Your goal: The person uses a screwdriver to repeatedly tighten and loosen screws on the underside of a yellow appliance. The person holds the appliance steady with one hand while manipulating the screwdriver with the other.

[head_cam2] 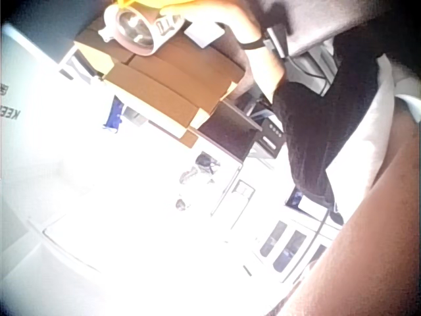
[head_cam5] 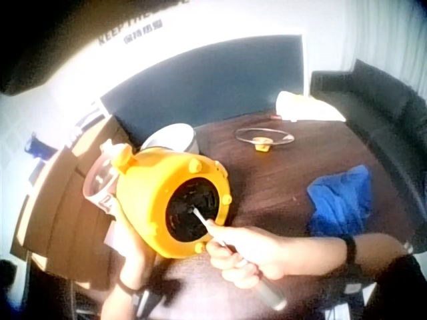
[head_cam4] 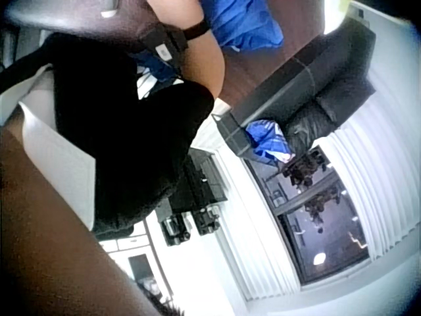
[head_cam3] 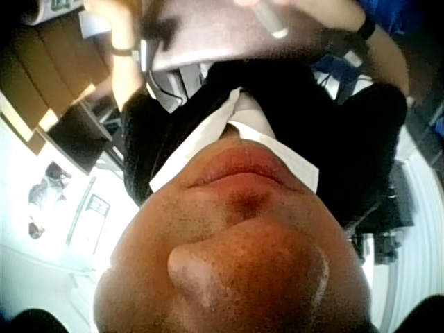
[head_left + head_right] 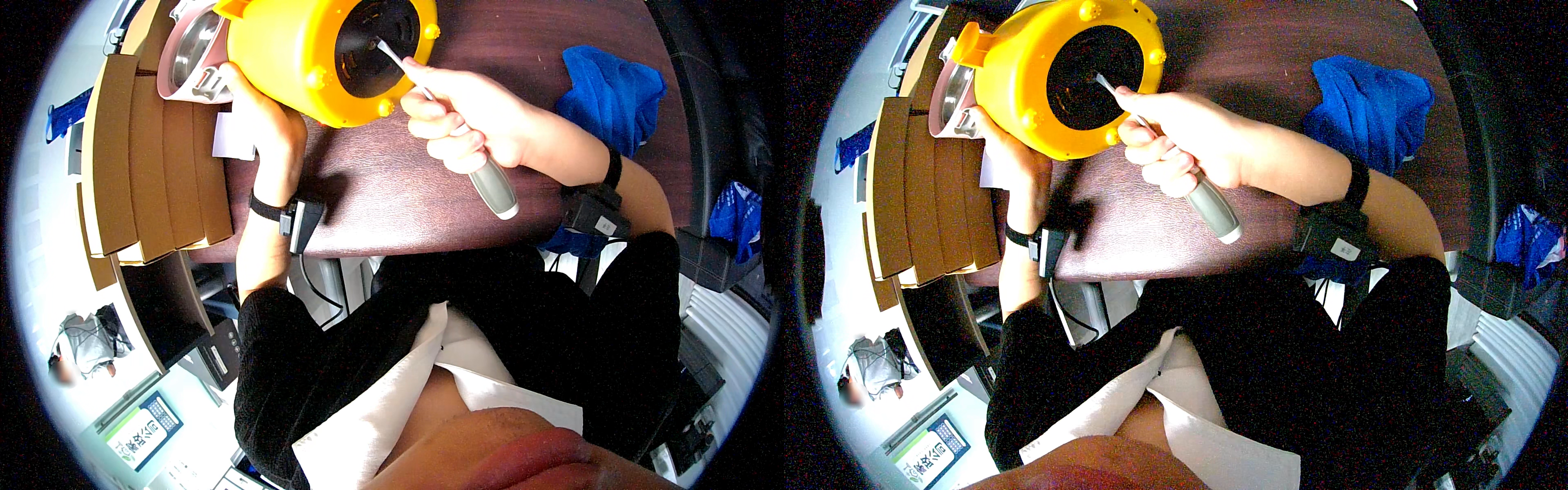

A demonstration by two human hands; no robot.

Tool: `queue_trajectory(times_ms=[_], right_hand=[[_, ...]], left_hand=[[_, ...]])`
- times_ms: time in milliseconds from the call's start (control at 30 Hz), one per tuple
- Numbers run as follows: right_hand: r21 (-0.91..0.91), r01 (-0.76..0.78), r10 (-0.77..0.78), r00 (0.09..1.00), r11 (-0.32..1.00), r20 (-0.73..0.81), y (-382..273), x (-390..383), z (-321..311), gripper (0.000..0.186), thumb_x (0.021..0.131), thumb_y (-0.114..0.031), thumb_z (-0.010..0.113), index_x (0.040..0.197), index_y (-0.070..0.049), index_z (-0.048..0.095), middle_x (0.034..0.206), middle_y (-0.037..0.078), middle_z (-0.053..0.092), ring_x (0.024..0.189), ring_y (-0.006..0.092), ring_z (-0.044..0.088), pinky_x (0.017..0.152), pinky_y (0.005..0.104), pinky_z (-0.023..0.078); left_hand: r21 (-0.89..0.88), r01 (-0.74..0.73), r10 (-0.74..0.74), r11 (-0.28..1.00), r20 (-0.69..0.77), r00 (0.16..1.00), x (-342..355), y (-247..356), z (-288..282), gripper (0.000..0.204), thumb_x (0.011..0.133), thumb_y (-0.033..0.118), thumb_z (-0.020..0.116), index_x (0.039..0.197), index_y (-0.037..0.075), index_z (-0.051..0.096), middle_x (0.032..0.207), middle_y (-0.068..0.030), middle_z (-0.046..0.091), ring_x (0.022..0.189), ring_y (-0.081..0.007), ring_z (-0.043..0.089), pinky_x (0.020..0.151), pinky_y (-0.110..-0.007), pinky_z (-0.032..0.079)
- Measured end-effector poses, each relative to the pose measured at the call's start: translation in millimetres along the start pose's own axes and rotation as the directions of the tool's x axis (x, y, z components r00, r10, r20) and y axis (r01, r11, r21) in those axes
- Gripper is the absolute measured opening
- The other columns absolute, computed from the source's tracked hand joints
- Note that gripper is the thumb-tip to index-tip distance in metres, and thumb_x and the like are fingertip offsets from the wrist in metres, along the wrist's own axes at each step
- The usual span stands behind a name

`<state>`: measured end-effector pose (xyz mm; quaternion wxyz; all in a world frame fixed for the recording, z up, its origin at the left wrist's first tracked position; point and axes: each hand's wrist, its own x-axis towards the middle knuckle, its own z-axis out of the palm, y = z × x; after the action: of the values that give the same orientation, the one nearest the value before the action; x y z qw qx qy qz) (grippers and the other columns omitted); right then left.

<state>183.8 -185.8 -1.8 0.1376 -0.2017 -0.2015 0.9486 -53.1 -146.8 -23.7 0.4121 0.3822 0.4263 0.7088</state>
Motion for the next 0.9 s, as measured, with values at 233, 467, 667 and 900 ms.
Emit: queue_trajectory(times_ms=[233, 467, 667, 900], right_hand=[[0.021, 0.032, -0.032, 0.999, 0.999, -0.018, 4, -2, 3, 0.053, 0.098, -0.054, 0.028, 0.061, -0.016, 0.033, 0.050, -0.008, 0.025, 0.032, 0.0028, 0.024, 0.029, 0.0204, 0.021], [-0.008, 0.026, -0.026, 0.998, 1.000, -0.048, 2, -2, 0, 0.053, 0.097, -0.056, 0.028, 0.062, -0.016, 0.033, 0.049, -0.008, 0.025, 0.032, 0.0035, 0.024, 0.029, 0.0211, 0.021], [-0.164, 0.045, -0.061, 0.993, 0.986, -0.100, 2, 2, -9, 0.054, 0.097, -0.057, 0.029, 0.061, -0.016, 0.033, 0.049, -0.008, 0.024, 0.033, 0.0033, 0.023, 0.031, 0.0210, 0.021], [-0.252, -0.001, -0.040, 0.987, 0.968, -0.155, 3, 8, -16, 0.054, 0.097, -0.057, 0.030, 0.061, -0.017, 0.032, 0.050, -0.009, 0.023, 0.035, 0.0020, 0.024, 0.032, 0.0201, 0.021]], left_hand=[[-0.005, -0.026, 0.026, 1.000, 0.021, 0.999, 0, -3, 0, 0.058, 0.097, 0.050, 0.040, 0.128, 0.001, 0.045, 0.126, -0.0086, 0.054, 0.112, -0.0170, 0.053, 0.099, -0.032, 0.040], [-0.072, 0.067, -0.064, 0.995, 0.043, 0.997, 5, -3, -8, 0.056, 0.096, 0.049, 0.042, 0.127, 0.003, 0.048, 0.123, -0.0078, 0.056, 0.110, -0.0163, 0.053, 0.095, -0.032, 0.041], [-0.195, 0.410, -0.368, 0.891, 0.217, 0.904, 13, 17, -10, 0.060, 0.094, 0.053, 0.042, 0.130, 0.005, 0.047, 0.128, -0.0077, 0.054, 0.117, -0.0208, 0.050, 0.099, -0.038, 0.037], [0.211, 0.105, -0.148, 0.972, 0.204, 0.968, 6, 27, -34, 0.046, 0.099, 0.035, 0.039, 0.136, 0.007, 0.036, 0.129, -0.0115, 0.048, 0.114, -0.0220, 0.051, 0.096, -0.037, 0.042]])
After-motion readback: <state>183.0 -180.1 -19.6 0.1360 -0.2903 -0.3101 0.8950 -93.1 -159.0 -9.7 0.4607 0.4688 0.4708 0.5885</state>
